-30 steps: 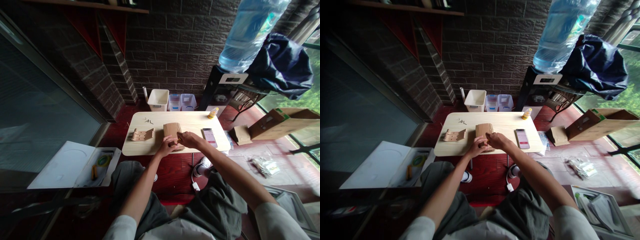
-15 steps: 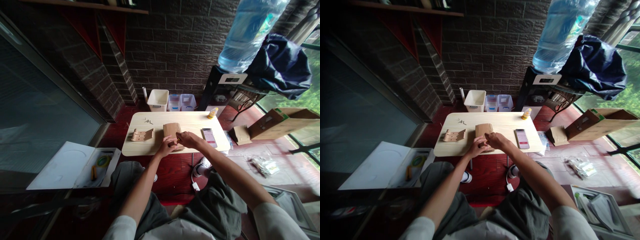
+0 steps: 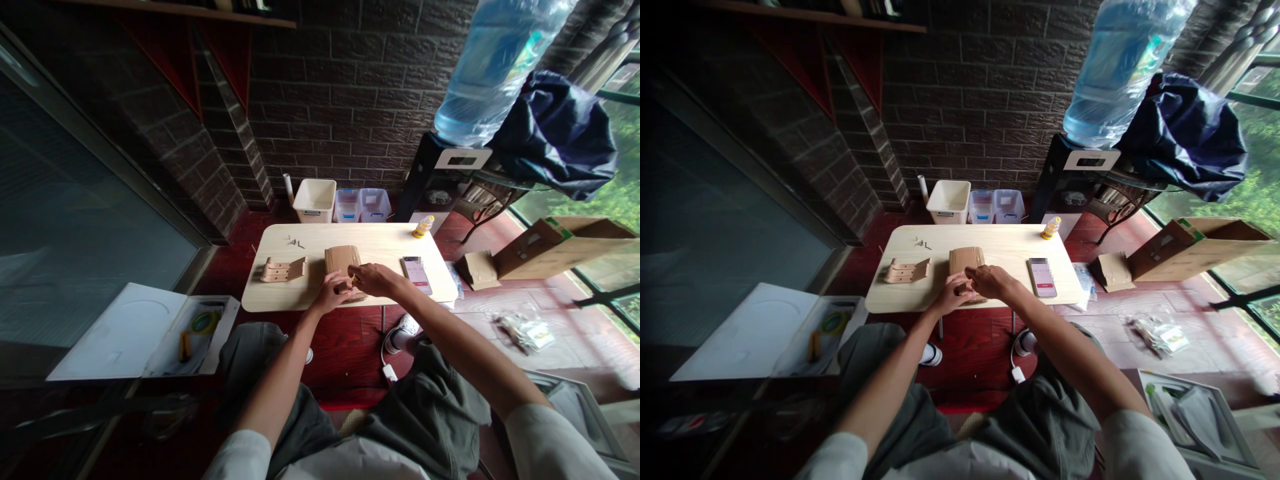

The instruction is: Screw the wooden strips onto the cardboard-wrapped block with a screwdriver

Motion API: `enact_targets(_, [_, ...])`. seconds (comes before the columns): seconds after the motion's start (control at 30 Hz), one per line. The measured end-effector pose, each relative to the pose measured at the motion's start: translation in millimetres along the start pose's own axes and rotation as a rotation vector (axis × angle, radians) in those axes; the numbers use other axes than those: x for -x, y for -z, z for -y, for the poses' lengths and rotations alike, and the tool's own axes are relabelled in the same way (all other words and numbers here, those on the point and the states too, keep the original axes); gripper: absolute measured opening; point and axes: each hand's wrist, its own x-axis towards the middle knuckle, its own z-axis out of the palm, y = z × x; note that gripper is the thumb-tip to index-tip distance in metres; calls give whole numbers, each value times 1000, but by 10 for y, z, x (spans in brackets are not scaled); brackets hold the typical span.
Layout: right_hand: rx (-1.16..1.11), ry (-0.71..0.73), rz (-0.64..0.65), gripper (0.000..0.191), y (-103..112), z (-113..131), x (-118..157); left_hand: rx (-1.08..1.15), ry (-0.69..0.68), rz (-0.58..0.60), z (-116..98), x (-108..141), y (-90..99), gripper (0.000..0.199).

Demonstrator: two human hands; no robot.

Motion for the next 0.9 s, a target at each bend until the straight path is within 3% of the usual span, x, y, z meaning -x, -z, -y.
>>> enact_targets(0.3, [-9, -14, 5, 23, -97, -37, -68, 13, -9, 4, 32, 15, 3, 31])
enact_targets(0.9, [35, 17, 14, 29, -22, 30, -49, 10, -22, 9, 2, -10, 7, 22])
